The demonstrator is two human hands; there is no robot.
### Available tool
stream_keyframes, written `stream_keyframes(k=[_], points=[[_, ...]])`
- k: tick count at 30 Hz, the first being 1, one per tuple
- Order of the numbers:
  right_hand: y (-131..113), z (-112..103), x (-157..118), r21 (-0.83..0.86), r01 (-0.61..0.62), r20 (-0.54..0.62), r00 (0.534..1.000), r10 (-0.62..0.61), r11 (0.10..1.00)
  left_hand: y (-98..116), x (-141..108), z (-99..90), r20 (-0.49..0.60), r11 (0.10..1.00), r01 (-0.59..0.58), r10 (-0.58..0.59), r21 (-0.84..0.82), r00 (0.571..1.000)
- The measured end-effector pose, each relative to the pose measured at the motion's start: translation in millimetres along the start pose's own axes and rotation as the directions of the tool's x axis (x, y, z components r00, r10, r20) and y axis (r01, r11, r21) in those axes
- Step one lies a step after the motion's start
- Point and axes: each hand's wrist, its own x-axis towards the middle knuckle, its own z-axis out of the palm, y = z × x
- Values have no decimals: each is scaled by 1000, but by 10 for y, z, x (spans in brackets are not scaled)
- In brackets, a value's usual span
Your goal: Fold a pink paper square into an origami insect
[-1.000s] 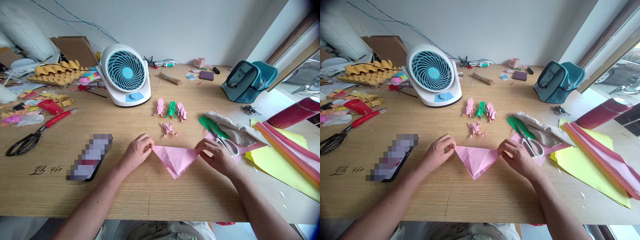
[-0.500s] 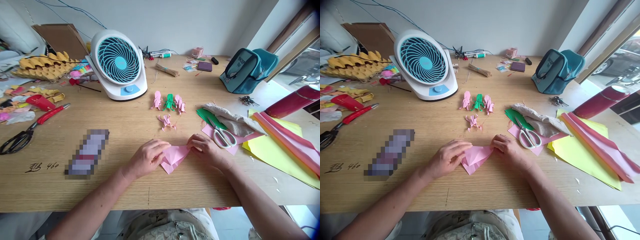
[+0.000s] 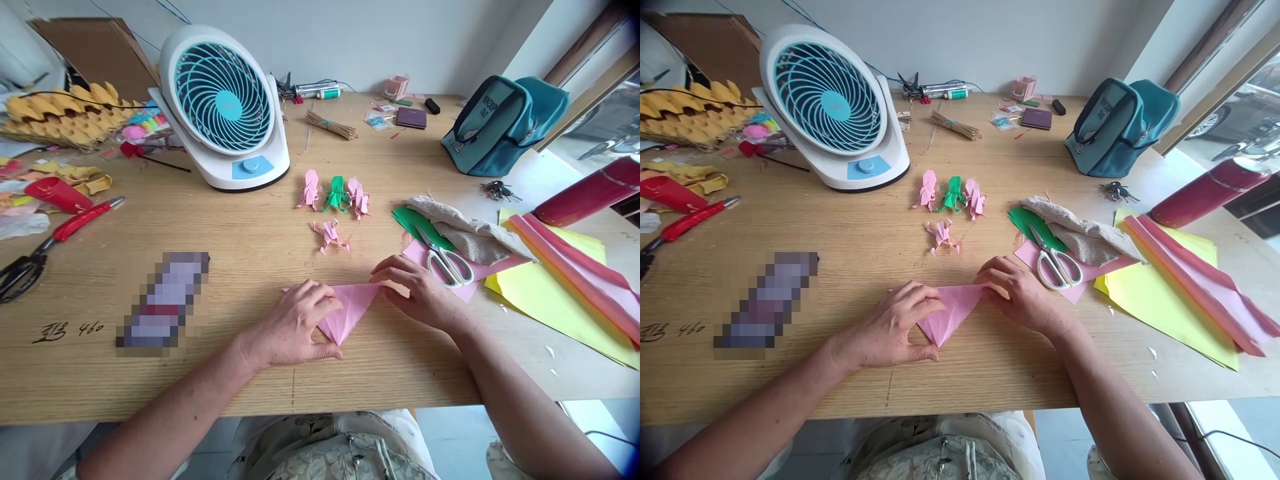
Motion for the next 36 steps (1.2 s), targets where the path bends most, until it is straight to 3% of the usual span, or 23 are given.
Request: stream_keyframes(k=[5, 11, 22, 29, 36], points=[[-137, 43, 23, 54, 55, 81, 995, -60, 997, 49, 0, 27, 23, 997, 30, -31, 66, 999], [-208, 125, 43, 51, 103, 127, 986, -109, 993, 58, -12, 18, -28, 1000, 8, -8, -8, 1000], [-240, 285, 73, -50, 148, 100, 985, -142, 988, 66, 1, 20, -159, 994, -86, 96, 71, 983], [-232, 283, 67, -25, 164, 70, 984, -161, 986, 148, 3, 64, -170, 972, -109, 146, 207, 975], [-243, 303, 76, -40, 123, 74, 990, -120, 992, 117, 1, 54, -226, 999, -47, 41, -17, 973]])
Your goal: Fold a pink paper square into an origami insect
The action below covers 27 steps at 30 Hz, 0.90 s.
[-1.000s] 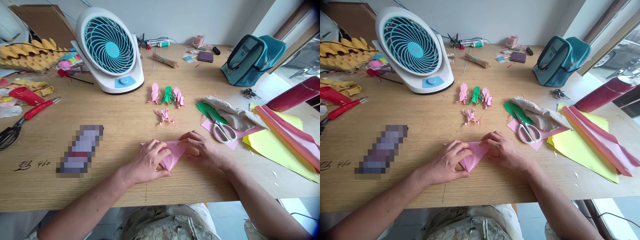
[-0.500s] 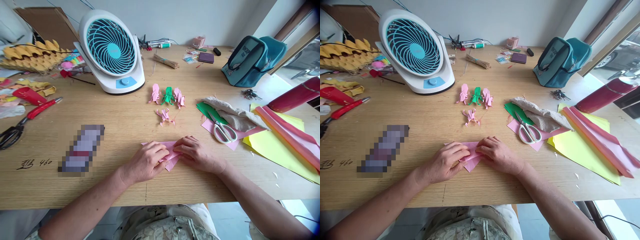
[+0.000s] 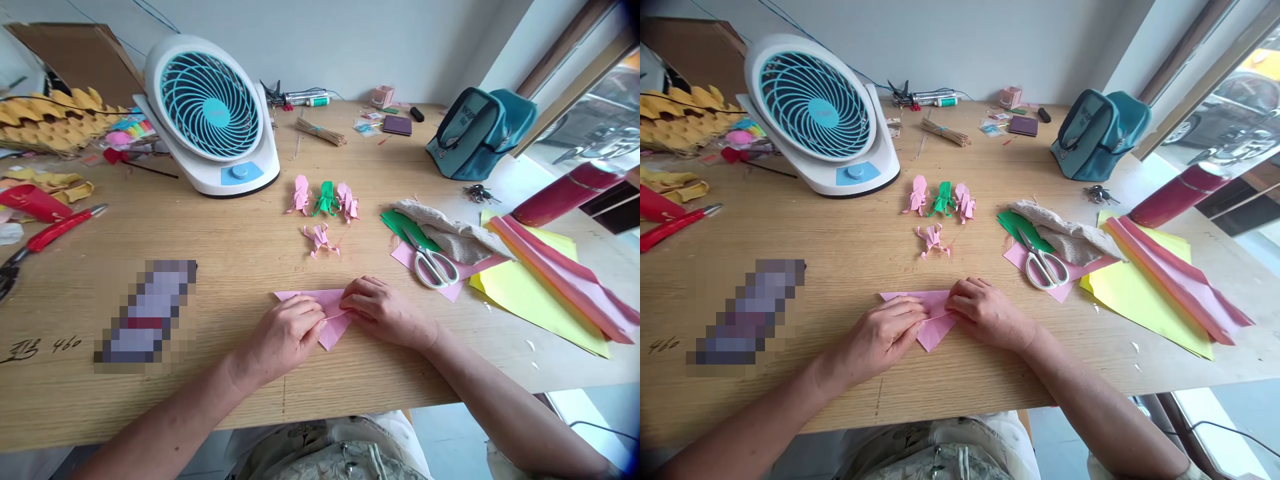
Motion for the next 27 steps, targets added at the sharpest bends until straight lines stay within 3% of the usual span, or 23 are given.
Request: stream_keyframes(k=[9, 27], points=[[163, -62, -58, -14, -131, -49, 990, 131, 991, -77, 4, -9, -5, 976, 164, -167, -140, 986], [249, -120, -90, 40, -215, -36, 976, 217, 976, -9, 50, 50, -99, 935, 354, -356, -35, 929]])
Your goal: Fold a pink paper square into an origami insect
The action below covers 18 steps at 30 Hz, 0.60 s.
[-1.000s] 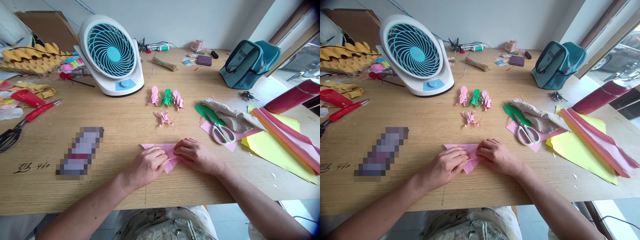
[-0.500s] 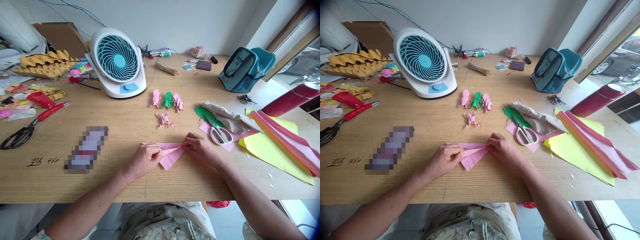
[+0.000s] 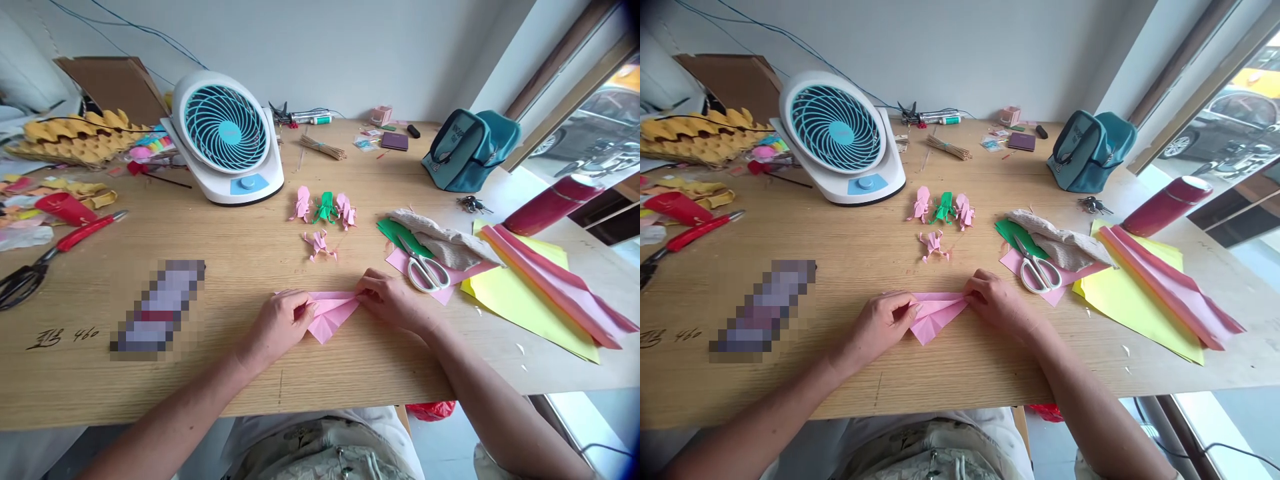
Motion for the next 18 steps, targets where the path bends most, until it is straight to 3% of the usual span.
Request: stream_keyframes(k=[10, 18], points=[[-34, 20, 8, -16, -51, -16, 999, 51, 999, -62, 7, 38, -29, 998, 55, -56, -38, 998], [83, 69, -41, 14, -13, -14, 1000, 14, 1000, -87, 24, 82, -24, 994, 86, -88, -74, 996]])
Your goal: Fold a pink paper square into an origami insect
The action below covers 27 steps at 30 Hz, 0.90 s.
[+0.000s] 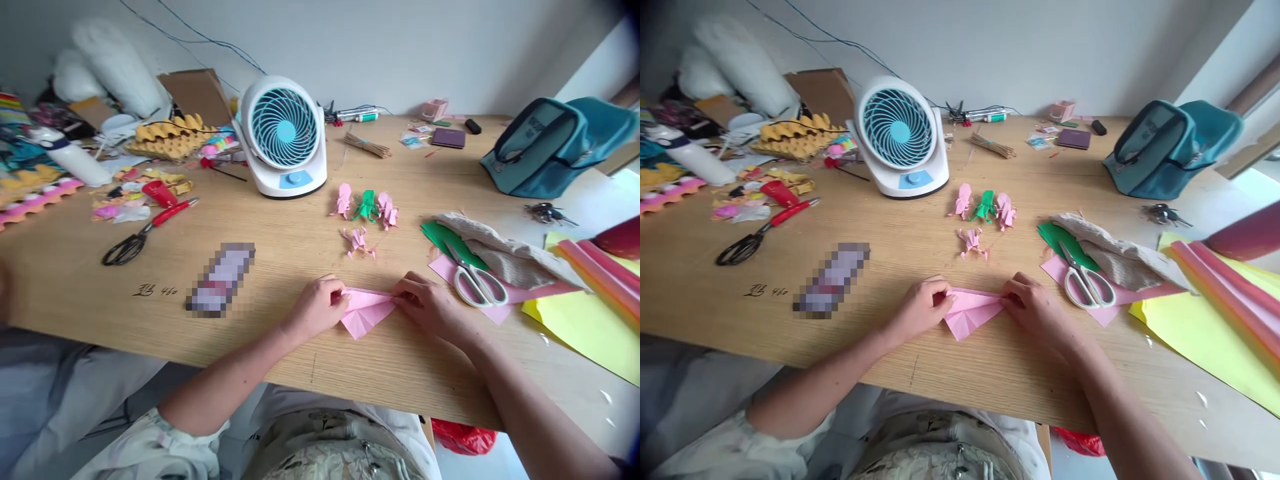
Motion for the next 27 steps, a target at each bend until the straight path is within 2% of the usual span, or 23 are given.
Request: stream_keyframes(k=[4, 9, 14, 19, 27], points=[[37, 14, -8, 11, 3, 35, 999, -3, 1000, -13, -10, -2, 21, 1000, 24, -24, -19, 999], [-80, -71, 1, 22, -65, 102, 993, 63, 998, 26, -51, -48, 57, 998, 8, -4, -63, 998], [-182, -141, 22, 10, -97, 130, 987, 95, 995, 2, -63, -53, 7, 998, 46, -46, -50, 999], [-182, -142, 26, 30, -115, 133, 985, 110, 993, -11, -63, -40, -15, 997, 77, -77, -1, 997], [-169, -129, 22, 105, -204, 164, 969, 185, 973, -6, -49, -16, -33, 997, 29, -27, 65, 999]])
